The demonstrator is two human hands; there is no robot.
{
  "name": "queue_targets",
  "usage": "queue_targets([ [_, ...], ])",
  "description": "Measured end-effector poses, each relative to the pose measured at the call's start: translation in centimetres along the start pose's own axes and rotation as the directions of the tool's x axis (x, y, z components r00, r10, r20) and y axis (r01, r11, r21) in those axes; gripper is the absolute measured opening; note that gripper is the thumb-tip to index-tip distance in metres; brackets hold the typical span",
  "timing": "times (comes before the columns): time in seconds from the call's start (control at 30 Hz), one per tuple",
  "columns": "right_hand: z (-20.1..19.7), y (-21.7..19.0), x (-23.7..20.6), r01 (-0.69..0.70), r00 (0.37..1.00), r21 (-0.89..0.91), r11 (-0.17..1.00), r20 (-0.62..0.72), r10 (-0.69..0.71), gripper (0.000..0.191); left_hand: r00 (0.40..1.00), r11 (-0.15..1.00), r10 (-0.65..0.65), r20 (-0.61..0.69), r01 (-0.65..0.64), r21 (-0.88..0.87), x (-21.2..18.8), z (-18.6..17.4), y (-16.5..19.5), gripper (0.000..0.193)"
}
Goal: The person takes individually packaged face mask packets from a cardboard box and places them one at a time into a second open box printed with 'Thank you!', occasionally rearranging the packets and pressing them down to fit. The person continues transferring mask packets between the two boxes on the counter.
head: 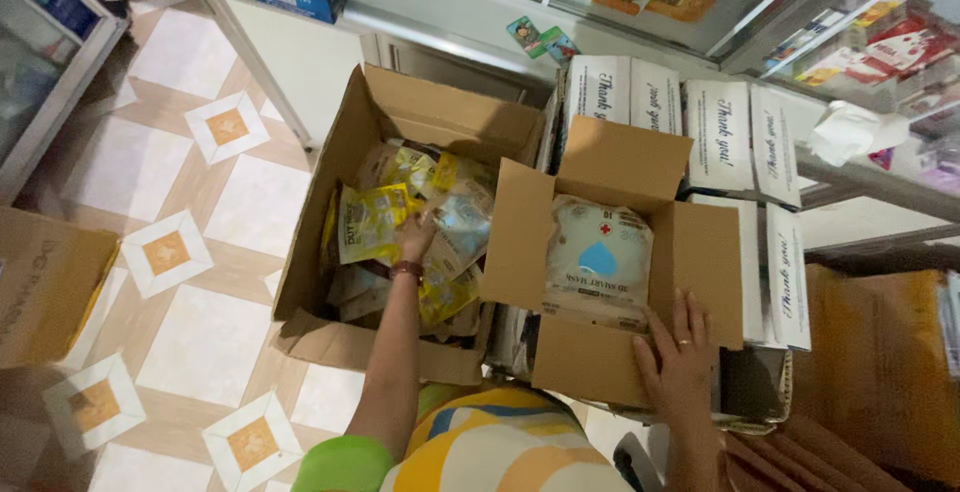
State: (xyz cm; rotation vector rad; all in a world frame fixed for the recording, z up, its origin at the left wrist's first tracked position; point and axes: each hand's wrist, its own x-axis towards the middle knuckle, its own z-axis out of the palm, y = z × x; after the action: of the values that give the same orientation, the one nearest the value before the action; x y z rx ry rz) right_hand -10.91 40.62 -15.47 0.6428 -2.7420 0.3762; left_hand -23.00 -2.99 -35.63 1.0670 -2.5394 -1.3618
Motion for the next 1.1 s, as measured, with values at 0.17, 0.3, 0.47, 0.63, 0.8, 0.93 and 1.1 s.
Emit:
queue_targets([
  [0.17, 0.5, 0.5, -0.5, -0.039, 0.999, 0.008, 0.999, -0.01, 0.039, 0.041, 0.991, 0.975, -0.135, -0.001, 0.133, 0.177, -0.8, 1.7, 1.7, 0.053],
  [0.3, 0.2, 0.5, -0.4, -0.072, 0.997, -0.094, 0.993, 0.032, 0.076, 0.041, 0.989, 0.998, 0.032, 0.145, -0.039, 0.049, -1.3, 1.7, 1.7, 0.052],
  [0.47, -1.1, -0.2, -0.3, -0.075, 0.997, -0.071, 0.995, 0.006, 0.076, 0.039, 0.998, 0.995, 0.057, -0.037, -0.054, 0.085, -2.0, 2.7, 1.6, 0.039],
  [0.63, -2.4, -0.3, 0.7, -0.126, 0.987, -0.01, 0.992, 0.099, 0.127, 0.039, 0.939, 0.971, 0.147, -0.312, -0.196, -0.135, -3.2, 1.8, -0.1, 0.046],
  [0.8, -4.2, -0.9, 2.3, -0.036, 0.982, -0.074, 0.997, 0.183, 0.05, 0.045, 0.875, 0.894, 0.193, -0.444, -0.343, -0.288, -4.7, -2.1, 2.6, 0.046],
  [0.93, -5.8, -1.3, 4.6, 0.033, 0.972, 0.045, 0.998, 0.23, -0.042, 0.053, 0.719, 0.76, 0.362, -0.593, -0.596, -0.259, -6.6, -7.5, 7.3, 0.046],
  [1.1, -7.8, -1.0, 6.3, -0.01, 0.952, 0.386, 0.922, 0.286, -0.109, 0.059, 0.722, 0.44, 0.415, -0.554, -0.692, -0.572, -11.3, -13.5, 13.4, 0.048],
])
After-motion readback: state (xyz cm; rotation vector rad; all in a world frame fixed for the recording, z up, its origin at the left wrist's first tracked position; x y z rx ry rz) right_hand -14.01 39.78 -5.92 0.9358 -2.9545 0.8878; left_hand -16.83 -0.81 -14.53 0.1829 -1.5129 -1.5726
